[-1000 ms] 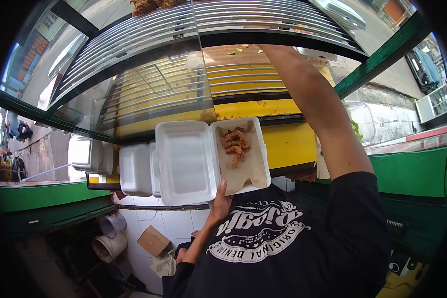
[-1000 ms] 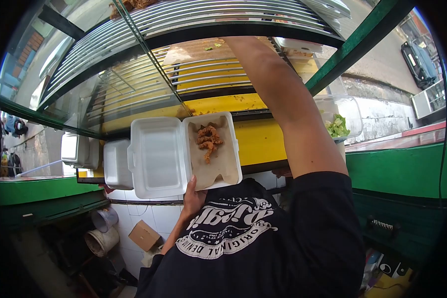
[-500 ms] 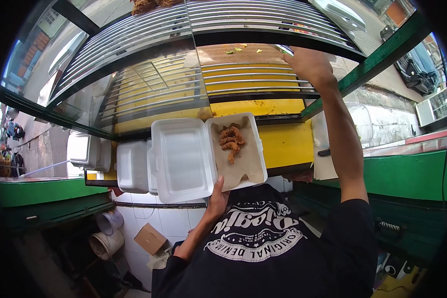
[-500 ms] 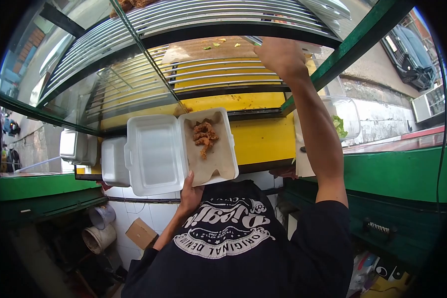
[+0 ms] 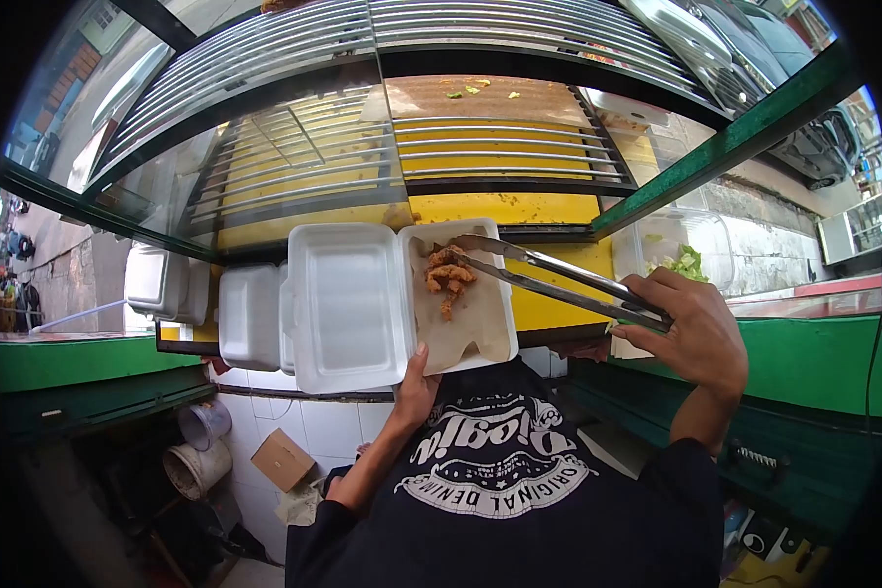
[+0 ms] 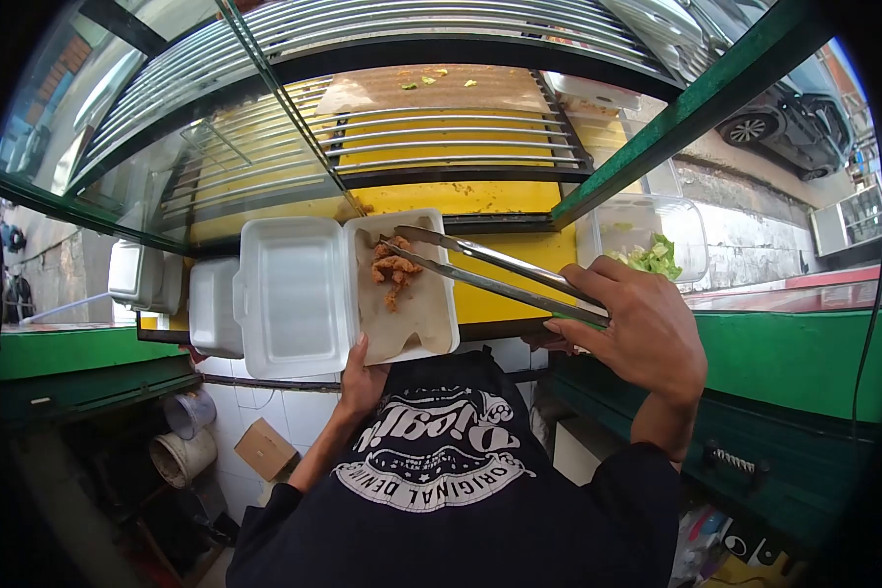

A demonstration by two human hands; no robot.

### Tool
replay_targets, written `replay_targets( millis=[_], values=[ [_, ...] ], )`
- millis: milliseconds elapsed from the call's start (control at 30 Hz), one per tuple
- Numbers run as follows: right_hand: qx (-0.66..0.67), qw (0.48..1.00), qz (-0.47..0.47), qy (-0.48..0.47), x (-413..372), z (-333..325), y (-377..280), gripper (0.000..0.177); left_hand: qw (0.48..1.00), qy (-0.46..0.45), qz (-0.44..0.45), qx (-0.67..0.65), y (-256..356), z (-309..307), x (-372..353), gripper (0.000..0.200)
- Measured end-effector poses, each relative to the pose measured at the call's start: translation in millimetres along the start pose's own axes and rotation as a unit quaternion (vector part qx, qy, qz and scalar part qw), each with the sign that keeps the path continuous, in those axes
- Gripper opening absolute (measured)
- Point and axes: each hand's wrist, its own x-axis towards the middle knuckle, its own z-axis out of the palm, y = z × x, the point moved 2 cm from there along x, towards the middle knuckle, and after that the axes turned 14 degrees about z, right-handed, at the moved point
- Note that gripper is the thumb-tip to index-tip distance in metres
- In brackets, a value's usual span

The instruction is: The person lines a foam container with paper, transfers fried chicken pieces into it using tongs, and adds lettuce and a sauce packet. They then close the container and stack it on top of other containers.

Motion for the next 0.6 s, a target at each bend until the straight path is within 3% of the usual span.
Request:
replay_targets(
  millis=[100, 200, 333, 500, 567, 600],
  values=[
    [-0.008, 0.999, 0.006, 0.043, 5.2, -11.1, -10.2, 0.041, 1.000, 0.005, 0.008, -0.003, -0.6, -2.1, -0.4, 0.049],
    [-0.101, 0.984, 0.046, 0.142, 29.8, -23.7, -28.9, 0.037, 1.000, 0.014, 0.002, 0.005, -0.2, -3.2, -1.1, 0.050],
    [-0.227, 0.940, 0.048, 0.248, 115.2, -2.7, -39.4, 0.040, 1.000, 0.022, 0.000, -0.008, 0.8, -3.6, -0.8, 0.051],
    [-0.246, 0.949, 0.084, 0.179, 248.5, 28.6, -48.6, 0.033, 1.000, -0.001, 0.011, 0.011, -5.5, -13.9, -1.1, 0.051],
    [-0.090, 0.913, -0.140, 0.373, 269.8, 33.2, -53.1, 0.031, 1.000, -0.002, 0.018, 0.014, -4.1, -15.0, -1.4, 0.052],
    [-0.045, 0.906, -0.187, 0.377, 275.7, 33.2, -52.1, 0.031, 1.000, 0.000, 0.014, 0.024, -4.0, -15.5, -2.9, 0.052]
  ],
)
